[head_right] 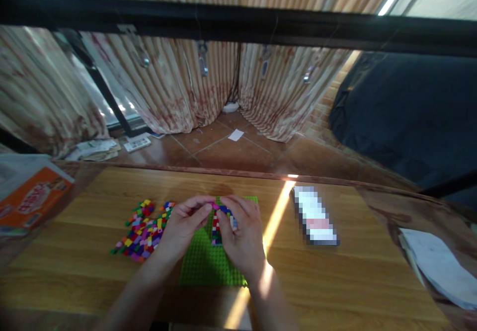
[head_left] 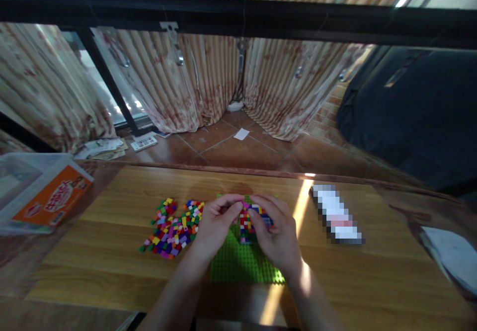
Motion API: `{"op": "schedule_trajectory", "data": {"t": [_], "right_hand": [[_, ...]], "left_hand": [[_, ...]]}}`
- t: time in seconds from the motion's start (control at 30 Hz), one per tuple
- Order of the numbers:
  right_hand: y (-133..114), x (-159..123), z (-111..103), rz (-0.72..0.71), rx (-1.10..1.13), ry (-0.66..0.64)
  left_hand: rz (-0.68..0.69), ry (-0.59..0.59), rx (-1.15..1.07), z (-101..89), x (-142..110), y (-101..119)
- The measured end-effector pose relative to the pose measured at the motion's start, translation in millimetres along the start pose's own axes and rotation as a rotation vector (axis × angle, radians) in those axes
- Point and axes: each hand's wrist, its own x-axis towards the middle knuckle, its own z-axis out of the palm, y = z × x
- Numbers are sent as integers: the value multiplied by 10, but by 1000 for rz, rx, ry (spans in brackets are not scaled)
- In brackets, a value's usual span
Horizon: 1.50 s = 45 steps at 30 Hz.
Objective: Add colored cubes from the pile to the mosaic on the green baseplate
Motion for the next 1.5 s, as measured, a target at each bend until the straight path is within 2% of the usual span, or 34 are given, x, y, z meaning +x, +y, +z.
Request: {"op": "schedule_trajectory", "data": {"t": [0.3, 0.4, 0.63, 0.7, 0.87, 1.03, 1.27, 1.5], "right_hand": [[27, 15, 39, -17, -107, -20], [32, 9, 41, -24, -114, -23], [79, 14, -15, 29, -77, -28], [135, 19, -59, 69, -20, 9], [302, 12, -164, 154, 82, 78], [395, 2, -161, 156, 62, 14], [380, 70, -27, 153, -17, -105], [397, 138, 40, 170, -6, -202]], "left_hand": [[110, -62, 105, 14, -5, -90], [159, -51, 166, 15, -13, -118], [175, -58, 202, 39, -35, -126], [157, -30, 194, 30, -21, -119], [74, 146, 166, -54, 68, -111], [34, 184, 210, -96, 131, -198], [81, 134, 298, -68, 138, -274], [82, 72, 336, -38, 167, -283]]}}
